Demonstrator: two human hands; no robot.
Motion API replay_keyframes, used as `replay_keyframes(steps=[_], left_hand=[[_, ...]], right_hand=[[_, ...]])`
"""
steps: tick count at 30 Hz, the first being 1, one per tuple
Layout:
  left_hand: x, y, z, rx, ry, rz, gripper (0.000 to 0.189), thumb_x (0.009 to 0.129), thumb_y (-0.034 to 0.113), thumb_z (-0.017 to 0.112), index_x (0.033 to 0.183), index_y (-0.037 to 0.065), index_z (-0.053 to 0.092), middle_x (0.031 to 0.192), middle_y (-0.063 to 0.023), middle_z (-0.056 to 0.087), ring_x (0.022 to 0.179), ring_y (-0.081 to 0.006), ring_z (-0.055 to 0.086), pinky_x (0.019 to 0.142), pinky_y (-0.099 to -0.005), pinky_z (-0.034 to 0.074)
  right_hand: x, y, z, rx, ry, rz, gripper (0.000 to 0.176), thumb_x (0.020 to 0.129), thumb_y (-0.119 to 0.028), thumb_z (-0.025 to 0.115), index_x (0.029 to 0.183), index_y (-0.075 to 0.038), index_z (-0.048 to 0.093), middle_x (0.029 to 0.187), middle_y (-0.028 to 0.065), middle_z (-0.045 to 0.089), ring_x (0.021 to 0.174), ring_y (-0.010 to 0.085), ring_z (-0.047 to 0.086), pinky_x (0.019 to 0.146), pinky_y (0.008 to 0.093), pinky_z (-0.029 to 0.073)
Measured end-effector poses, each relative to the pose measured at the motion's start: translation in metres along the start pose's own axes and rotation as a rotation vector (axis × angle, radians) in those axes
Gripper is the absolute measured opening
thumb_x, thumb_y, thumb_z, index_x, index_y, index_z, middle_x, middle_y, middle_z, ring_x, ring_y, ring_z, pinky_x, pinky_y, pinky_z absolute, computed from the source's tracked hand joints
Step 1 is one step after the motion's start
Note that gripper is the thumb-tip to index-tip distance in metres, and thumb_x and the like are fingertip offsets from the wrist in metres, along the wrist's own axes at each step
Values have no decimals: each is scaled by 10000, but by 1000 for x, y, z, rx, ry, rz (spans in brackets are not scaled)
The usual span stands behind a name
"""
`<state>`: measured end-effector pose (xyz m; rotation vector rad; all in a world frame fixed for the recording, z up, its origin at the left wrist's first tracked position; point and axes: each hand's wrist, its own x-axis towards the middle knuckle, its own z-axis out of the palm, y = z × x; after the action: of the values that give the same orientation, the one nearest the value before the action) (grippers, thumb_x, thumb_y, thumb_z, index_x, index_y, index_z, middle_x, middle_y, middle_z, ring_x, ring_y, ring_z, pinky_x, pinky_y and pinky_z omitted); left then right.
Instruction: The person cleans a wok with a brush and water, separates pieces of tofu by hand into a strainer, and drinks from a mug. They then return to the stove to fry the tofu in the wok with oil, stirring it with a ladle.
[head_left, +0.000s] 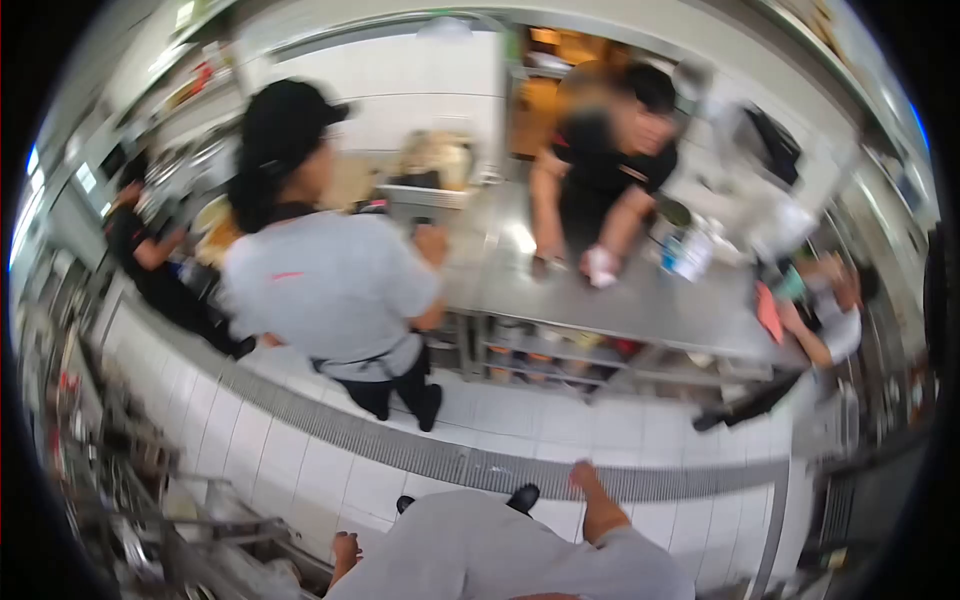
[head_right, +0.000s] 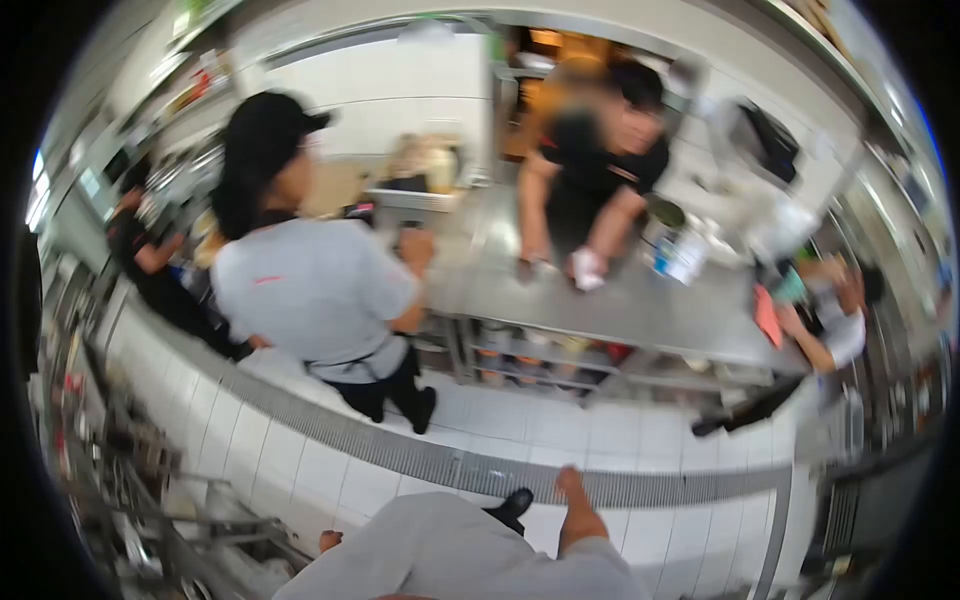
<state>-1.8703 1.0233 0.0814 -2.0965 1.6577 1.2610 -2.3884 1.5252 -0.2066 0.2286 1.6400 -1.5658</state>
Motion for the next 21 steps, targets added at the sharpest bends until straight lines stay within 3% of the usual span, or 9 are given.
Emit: replay_keyframes(steps=[1, 2, 3, 6, 9, 11, 13, 15, 21], left_hand=[[-38, -1, 0, -112, 38, -132, 410, 801, 150, 620, 1180, 27, 523, 840, -192, 630, 562, -303, 630, 429, -444, 520], [2, -91, 10, -194, 75, -202, 410, 801, 150, 620, 1180, 27, 523, 840, -192, 630, 562, -303, 630, 429, -444, 520], [20, -112, 8, 23, -63, 186, 358, 788, 166, 604, 1111, 17, 562, 837, -198, 633, 569, -299, 631, 438, -427, 518], [23, -166, -7, -28, -107, -158, 393, 760, 171, 560, 1117, 8, 576, 851, -218, 641, 602, -310, 650, 468, -425, 542], [22, -180, -42, -221, 96, -418, 430, 752, 195, 565, 1151, 35, 586, 935, -226, 651, 696, -334, 673, 531, -413, 575], [53, -199, -62, -197, 188, -398, 431, 756, 231, 587, 1143, 43, 593, 991, -214, 645, 793, -339, 673, 578, -397, 586], [57, -179, -112, -295, 303, -331, 463, 751, 270, 629, 1151, 40, 589, 1053, -219, 621, 928, -356, 644, 715, -423, 573], [101, -187, -145, -177, 426, -140, 476, 737, 286, 663, 1142, 45, 595, 1095, -212, 596, 986, -363, 612, 839, -442, 511], [166, -159, -234, -384, 659, -10, 454, 734, 286, 668, 1116, 50, 604, 1091, -208, 597, 1035, -359, 554, 902, -421, 444]], right_hand=[[4, 3, 45, -549, -232, 109, 287, 831, -43, 554, 1114, -44, 511, 670, 113, 564, 527, 228, 569, 431, 400, 478], [-25, -6, 106, -628, -315, 109, 287, 831, -43, 554, 1114, -44, 511, 670, 113, 564, 527, 228, 569, 431, 400, 478], [-76, -67, 195, -523, -63, 361, 443, 791, -28, 570, 1224, -100, 509, 825, 86, 618, 634, 204, 604, 515, 377, 546], [-88, -91, 323, -705, -247, 263, 401, 808, -53, 576, 1203, -102, 528, 885, 103, 613, 665, 198, 610, 529, 395, 554], [-79, -119, 401, -743, -398, 296, 425, 809, -41, 575, 1222, -95, 494, 884, 110, 600, 662, 195, 610, 530, 400, 559], [-55, -129, 430, -870, -441, 298, 430, 816, -32, 560, 1232, -96, 473, 890, 116, 597, 654, 206, 613, 529, 408, 561], [-44, -145, 454, -807, -419, 303, 429, 823, -21, 546, 1236, -105, 464, 891, 127, 602, 634, 218, 609, 520, 400, 554], [-37, -161, 491, -867, -411, 319, 431, 825, -22, 541, 1239, -111, 459, 884, 131, 602, 627, 224, 607, 520, 405, 550], [4, -144, 611, -1102, -486, 411, 372, 836, -51, 539, 1194, -126, 471, 852, 127, 598, 615, 242, 592, 567, 463, 546]])
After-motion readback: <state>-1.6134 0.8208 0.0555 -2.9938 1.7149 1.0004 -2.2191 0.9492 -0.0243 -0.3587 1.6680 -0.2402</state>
